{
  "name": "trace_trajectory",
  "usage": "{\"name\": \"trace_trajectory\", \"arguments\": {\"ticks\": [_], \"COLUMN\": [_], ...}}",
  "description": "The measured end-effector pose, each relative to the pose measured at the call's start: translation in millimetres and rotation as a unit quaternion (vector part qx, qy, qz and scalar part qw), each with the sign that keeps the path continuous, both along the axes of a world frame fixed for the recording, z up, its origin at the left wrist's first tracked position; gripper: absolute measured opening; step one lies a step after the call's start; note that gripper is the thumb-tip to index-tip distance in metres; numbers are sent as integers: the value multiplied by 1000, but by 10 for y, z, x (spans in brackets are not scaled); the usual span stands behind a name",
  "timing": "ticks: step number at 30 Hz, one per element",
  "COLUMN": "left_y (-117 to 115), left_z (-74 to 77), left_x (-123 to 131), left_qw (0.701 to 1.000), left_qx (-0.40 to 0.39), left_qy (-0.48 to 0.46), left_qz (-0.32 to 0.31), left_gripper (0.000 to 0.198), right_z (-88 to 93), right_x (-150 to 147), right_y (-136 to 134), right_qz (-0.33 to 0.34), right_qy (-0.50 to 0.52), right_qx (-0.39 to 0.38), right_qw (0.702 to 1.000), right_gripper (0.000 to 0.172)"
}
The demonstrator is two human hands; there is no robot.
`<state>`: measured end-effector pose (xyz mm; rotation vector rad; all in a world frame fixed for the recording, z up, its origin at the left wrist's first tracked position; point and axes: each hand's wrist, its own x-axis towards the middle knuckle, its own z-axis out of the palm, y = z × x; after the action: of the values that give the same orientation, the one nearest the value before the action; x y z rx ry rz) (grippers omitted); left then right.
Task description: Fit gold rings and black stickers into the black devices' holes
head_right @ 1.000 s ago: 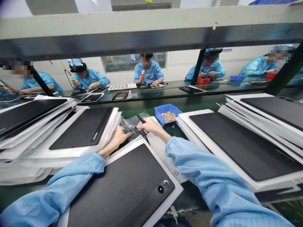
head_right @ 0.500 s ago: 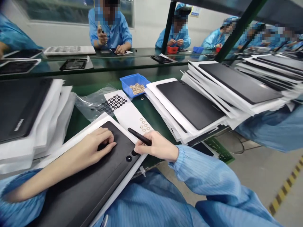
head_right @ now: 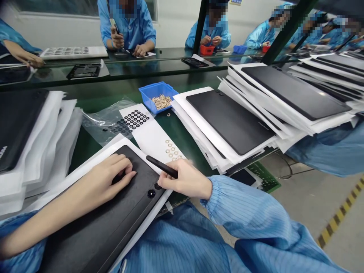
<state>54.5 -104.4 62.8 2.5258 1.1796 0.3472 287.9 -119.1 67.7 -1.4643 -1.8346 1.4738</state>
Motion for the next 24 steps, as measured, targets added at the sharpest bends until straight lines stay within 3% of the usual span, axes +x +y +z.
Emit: {"name": "trace_trajectory", "arguments": {"ticks": [5, 15, 20, 24], "left_y": [12, 13, 2, -1], "left_z": [4, -3, 14, 30], "left_x": [10, -4, 0, 21], "left_qw": [1000, 1000, 1000, 1000], "left_qx": [0, -2, 2, -3], "left_qy": [9, 19, 18, 17], "left_qz": [1, 0, 2, 3], "left_gripper": [23, 24, 24, 24], "right_z": [-11, 54, -19, -49], "right_x": [-4, -57, -24, -23], "right_y": [7, -76, -30, 5], "right_qz": [4, 22, 29, 41], "right_qy": [3, -124, -42, -13], "right_qx": [0, 117, 78, 54], "right_qw": [1000, 985, 996, 998], "right_gripper": [12, 26, 16, 18]}}
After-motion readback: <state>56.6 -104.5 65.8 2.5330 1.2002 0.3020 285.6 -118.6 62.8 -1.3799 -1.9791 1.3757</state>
